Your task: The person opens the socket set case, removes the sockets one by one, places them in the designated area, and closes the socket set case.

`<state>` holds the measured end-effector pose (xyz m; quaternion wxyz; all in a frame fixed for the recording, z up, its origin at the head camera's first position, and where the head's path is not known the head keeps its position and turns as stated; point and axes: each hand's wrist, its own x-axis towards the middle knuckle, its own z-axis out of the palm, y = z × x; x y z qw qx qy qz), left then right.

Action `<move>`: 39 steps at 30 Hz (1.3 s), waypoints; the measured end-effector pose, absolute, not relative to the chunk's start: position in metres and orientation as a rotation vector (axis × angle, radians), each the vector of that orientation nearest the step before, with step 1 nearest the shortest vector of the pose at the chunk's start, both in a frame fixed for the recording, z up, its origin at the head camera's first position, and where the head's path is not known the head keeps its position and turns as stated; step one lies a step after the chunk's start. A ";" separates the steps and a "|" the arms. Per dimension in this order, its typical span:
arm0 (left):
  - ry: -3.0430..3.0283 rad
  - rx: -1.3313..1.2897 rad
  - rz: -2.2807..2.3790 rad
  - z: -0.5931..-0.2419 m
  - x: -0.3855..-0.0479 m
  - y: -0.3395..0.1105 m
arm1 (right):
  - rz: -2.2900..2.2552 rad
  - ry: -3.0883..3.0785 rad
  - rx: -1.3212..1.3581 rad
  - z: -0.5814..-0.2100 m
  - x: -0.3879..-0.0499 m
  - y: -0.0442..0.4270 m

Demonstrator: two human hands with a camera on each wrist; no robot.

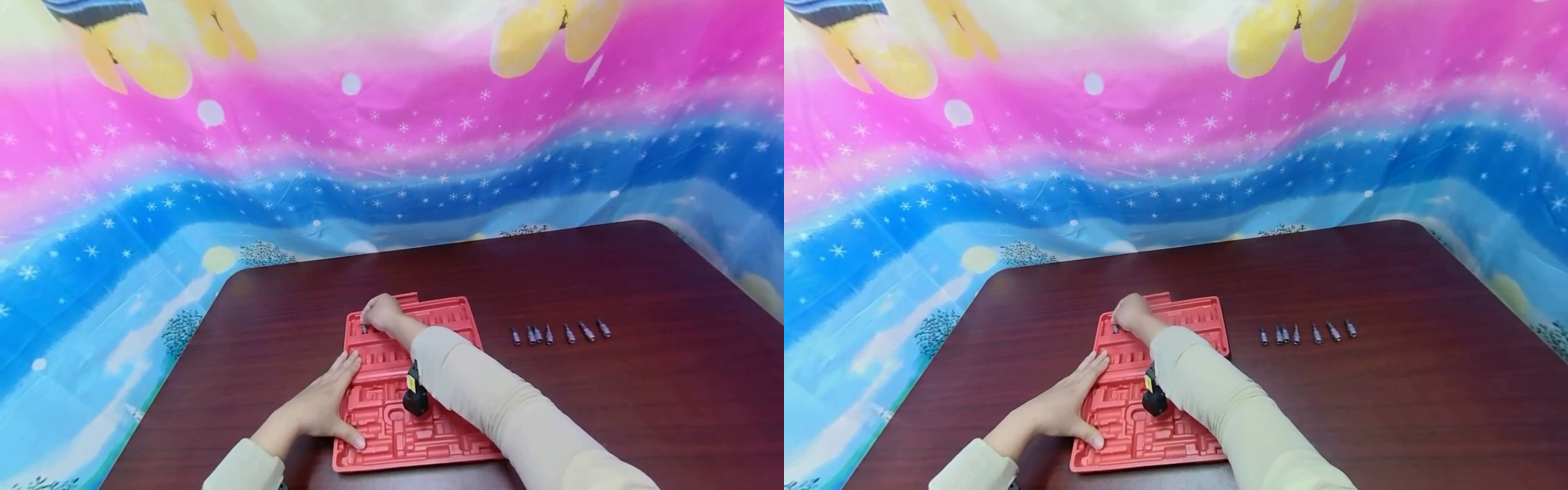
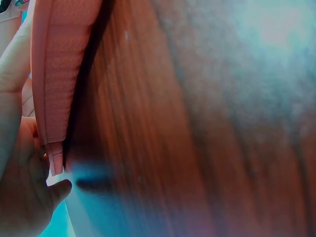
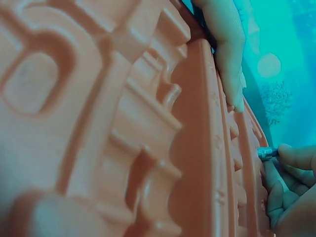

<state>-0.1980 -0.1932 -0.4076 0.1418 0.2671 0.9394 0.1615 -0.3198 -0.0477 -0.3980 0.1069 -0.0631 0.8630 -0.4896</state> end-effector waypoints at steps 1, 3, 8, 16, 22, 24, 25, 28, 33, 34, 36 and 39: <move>2.711 0.770 0.463 -0.407 -0.198 -0.193 | -1.458 2.528 -0.198 -0.398 -0.319 -0.047; 2.712 0.769 0.461 -0.407 -0.198 -0.193 | -1.501 2.486 -0.202 -0.397 -0.317 -0.045; 2.715 0.770 0.458 -0.406 -0.197 -0.192 | -1.685 2.303 -0.168 -0.396 -0.318 -0.040; 2.723 0.770 0.469 -0.407 -0.197 -0.192 | -1.853 2.116 -0.145 -0.392 -0.319 -0.031; 2.721 0.739 0.468 -0.407 -0.198 -0.192 | -1.915 2.021 -0.163 -0.383 -0.314 -0.019; 2.721 0.740 0.459 -0.408 -0.197 -0.192 | -1.903 2.025 -0.179 -0.379 -0.311 -0.015; 2.721 0.738 0.457 -0.407 -0.197 -0.192 | -1.898 2.028 -0.189 -0.377 -0.309 -0.013; 2.728 0.739 0.442 -0.407 -0.197 -0.192 | -1.896 2.020 -0.208 -0.372 -0.306 -0.007; 2.729 0.740 0.448 -0.406 -0.196 -0.193 | -1.871 2.004 -0.207 -0.366 -0.299 0.005; 2.728 0.740 0.450 -0.407 -0.196 -0.193 | -1.870 1.999 -0.199 -0.365 -0.297 0.007; 2.732 0.742 0.450 -0.407 -0.196 -0.193 | -1.876 1.982 -0.185 -0.364 -0.295 0.014; 2.735 0.737 0.456 -0.407 -0.197 -0.192 | -1.900 1.958 -0.166 -0.363 -0.293 0.025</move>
